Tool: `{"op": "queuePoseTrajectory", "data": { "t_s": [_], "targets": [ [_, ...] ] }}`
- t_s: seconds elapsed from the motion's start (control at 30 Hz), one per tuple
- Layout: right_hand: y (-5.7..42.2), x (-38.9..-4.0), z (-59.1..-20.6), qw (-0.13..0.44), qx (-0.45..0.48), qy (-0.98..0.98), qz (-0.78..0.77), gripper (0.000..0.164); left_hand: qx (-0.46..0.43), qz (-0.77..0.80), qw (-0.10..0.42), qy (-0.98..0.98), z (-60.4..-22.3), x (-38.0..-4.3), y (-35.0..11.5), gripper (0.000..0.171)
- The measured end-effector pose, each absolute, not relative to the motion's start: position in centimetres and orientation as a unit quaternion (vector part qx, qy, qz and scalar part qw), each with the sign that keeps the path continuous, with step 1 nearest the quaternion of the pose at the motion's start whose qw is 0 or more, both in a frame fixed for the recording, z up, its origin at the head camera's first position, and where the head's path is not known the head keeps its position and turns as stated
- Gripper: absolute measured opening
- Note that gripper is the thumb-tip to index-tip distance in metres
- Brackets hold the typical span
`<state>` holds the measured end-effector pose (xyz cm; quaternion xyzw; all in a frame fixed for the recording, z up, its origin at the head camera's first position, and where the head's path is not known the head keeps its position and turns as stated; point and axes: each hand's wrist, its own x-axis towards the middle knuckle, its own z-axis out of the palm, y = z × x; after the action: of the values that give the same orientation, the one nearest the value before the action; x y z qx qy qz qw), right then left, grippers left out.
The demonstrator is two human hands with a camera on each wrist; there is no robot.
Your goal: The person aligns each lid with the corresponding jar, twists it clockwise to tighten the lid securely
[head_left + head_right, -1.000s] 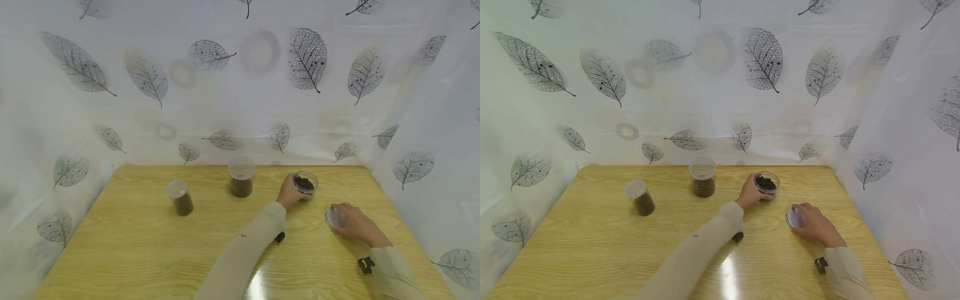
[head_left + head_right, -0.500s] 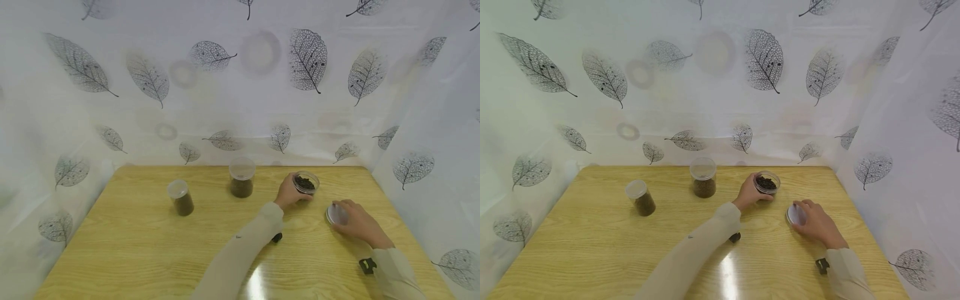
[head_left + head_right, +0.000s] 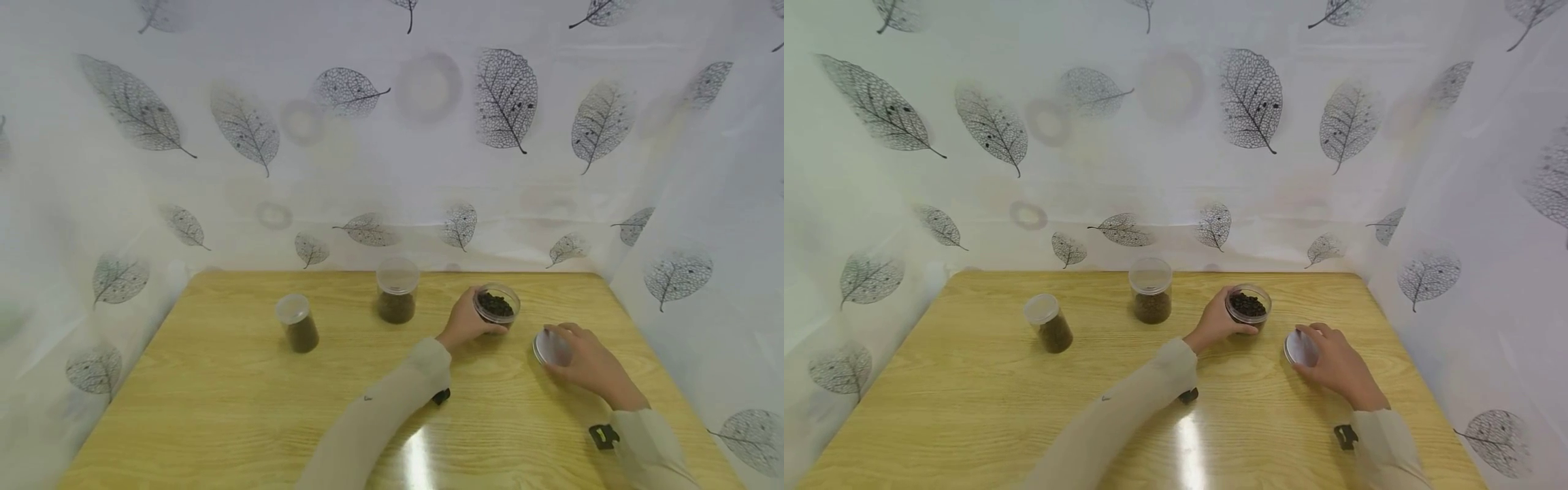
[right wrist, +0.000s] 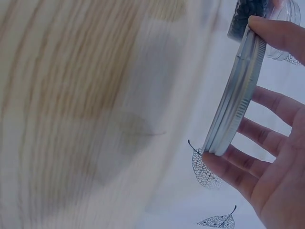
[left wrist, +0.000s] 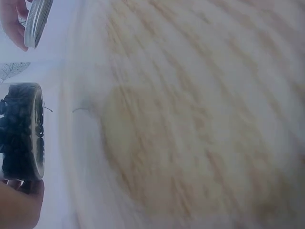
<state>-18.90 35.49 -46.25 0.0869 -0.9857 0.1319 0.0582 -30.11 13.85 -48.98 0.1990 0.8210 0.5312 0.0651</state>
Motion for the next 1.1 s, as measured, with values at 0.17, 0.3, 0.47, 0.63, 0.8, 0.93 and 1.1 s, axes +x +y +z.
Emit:
{"op": "queuePoseTrajectory", "data": {
  "t_s": [0.17,0.3,0.47,0.63,0.8,0.93,1.1],
  "targets": [
    [35.3,-18.7,-46.1,0.064,0.088,-0.986,0.128,0.071,0.209,0.525,0.065,0.822,-48.5,-29.4,13.1,0.090],
    [35.1,-18.5,-46.0,0.068,0.089,-0.985,0.128,0.070,0.212,0.519,0.067,0.825,-48.1,-29.0,12.5,0.090],
    [35.0,-18.2,-46.0,0.079,0.097,-0.984,0.130,0.070,0.223,0.517,0.069,0.824,-47.5,-28.4,11.7,0.089],
    [34.8,-18.0,-45.7,0.088,0.103,-0.982,0.131,0.070,0.233,0.512,0.070,0.824,-46.9,-27.8,10.8,0.089],
    [34.6,-17.9,-45.6,0.103,0.112,-0.980,0.128,0.070,0.249,0.508,0.060,0.822,-46.7,-27.4,9.9,0.092],
    [34.4,-17.9,-45.5,0.107,0.115,-0.979,0.128,0.069,0.255,0.507,0.059,0.821,-46.7,-27.1,9.2,0.093],
    [34.1,-18.1,-45.3,0.111,0.119,-0.978,0.129,0.068,0.257,0.508,0.064,0.820,-46.7,-26.6,8.4,0.095]
  ]
}}
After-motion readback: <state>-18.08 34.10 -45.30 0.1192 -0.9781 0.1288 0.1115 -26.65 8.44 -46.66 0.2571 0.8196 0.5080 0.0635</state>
